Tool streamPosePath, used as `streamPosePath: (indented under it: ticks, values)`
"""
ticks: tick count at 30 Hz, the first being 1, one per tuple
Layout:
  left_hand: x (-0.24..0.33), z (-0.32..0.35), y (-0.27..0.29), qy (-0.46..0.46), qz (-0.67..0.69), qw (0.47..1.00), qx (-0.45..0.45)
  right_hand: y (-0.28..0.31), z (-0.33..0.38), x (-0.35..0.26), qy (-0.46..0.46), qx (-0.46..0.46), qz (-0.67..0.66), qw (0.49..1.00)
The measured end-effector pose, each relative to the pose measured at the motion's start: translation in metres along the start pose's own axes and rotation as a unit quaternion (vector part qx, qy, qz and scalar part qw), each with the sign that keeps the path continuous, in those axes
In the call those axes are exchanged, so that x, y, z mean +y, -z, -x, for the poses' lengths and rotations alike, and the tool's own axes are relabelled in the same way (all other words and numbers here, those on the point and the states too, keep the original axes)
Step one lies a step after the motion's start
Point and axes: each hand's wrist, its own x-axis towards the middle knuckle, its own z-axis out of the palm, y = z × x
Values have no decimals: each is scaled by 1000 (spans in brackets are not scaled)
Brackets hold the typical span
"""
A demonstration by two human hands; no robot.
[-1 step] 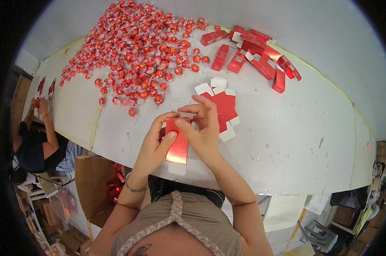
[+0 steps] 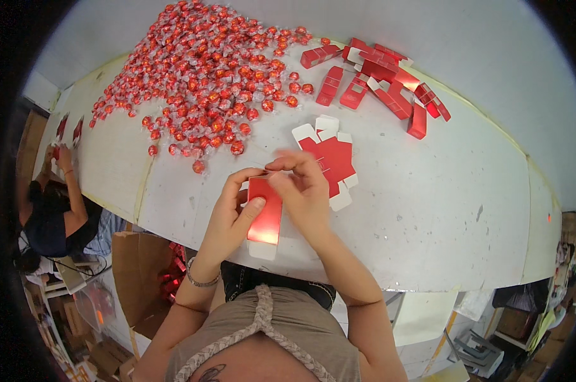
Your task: The person assembles small red cardboard boxes at a table. They fold flat red pieces into box shapes, place a red foil-wrapped candy into each box, and set the completed boxes aside. Another person is visible across the table also handling candies.
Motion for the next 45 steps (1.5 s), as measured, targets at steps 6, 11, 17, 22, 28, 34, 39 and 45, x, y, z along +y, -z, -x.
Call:
streamPosePath:
  ticks: [6, 11, 17, 22, 28, 34, 39, 45]
  values:
    - [-2, 12, 4, -44, -17, 999, 7, 10, -12, -27, -158, -66, 30, 985]
    - [2, 12, 2, -35, 28, 999, 2, 15, -5, -33, -63, -135, 121, 981]
    - [-19, 15, 7, -52, 12, 998, -22, 15, 26, -34, -26, -187, 166, 968]
    - [-33, 5, 3, -66, 80, 991, 82, 68, -21, -25, -141, -69, 219, 963]
    - [-53, -10, 7, -89, 28, 982, 162, 105, -28, 13, -147, 26, 627, 765]
    - [-48, -29, -25, 15, 158, 984, 81, 68, -5, -4, 113, 36, 556, 822]
    - [-39, -46, -26, 84, 462, 882, 51, 32, 19, -21, 159, -125, 487, 850]
    - [-46, -46, -13, 61, 472, 877, 62, 24, 15, -29, 17, -161, 423, 891]
